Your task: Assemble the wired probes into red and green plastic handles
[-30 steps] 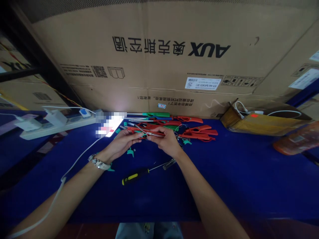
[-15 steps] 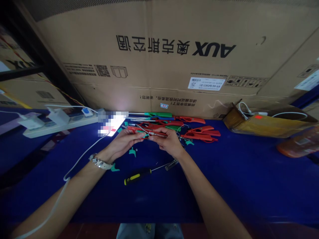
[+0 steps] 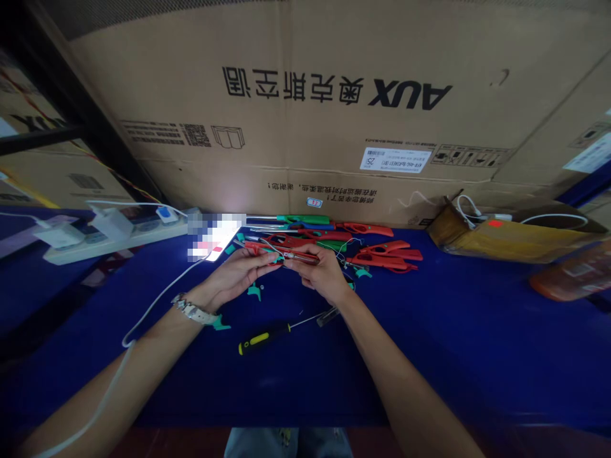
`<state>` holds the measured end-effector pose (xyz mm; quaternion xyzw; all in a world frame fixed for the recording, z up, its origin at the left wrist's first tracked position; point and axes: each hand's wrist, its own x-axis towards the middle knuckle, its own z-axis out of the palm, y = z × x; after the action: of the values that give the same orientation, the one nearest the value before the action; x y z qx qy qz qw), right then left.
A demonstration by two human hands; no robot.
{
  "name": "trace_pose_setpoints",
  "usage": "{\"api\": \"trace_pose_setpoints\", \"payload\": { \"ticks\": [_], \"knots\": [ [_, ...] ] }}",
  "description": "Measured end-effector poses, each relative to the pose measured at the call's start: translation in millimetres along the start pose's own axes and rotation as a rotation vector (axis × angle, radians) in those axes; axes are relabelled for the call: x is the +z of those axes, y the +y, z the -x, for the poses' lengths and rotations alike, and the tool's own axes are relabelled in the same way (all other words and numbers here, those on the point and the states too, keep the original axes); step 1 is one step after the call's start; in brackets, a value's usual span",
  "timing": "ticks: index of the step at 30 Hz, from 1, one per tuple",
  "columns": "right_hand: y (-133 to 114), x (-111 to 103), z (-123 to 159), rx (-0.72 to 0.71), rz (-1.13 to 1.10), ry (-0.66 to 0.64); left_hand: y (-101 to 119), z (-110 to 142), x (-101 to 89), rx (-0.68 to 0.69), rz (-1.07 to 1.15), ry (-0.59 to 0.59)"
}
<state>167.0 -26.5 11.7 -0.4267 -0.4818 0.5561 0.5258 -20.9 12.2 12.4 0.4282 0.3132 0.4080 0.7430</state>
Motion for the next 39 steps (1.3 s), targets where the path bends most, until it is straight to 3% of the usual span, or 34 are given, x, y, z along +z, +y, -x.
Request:
{"api": "trace_pose_setpoints", "payload": {
  "ticks": [9,16,32,39],
  "knots": [
    [-0.6,-0.8,-0.2,-0.025,-0.026,-0.005,-5.1,-0.1,3.7,0.011,0.119,0.043],
    [-0.8,-1.2,-0.2,-0.029,-0.026,0.004,-5.4,0.3,4.3,0.088,0.044,0.038],
    [-2.2,2.7,1.5,-0.058,0.028,0.031,-4.1,1.9,7.9,-0.007,0.143,0.063],
    [3.5,3.9,0.2,-0.081,0.002,0.042,-8.9,1.2,10.0,0.067,0.092,0.049]
  ]
}}
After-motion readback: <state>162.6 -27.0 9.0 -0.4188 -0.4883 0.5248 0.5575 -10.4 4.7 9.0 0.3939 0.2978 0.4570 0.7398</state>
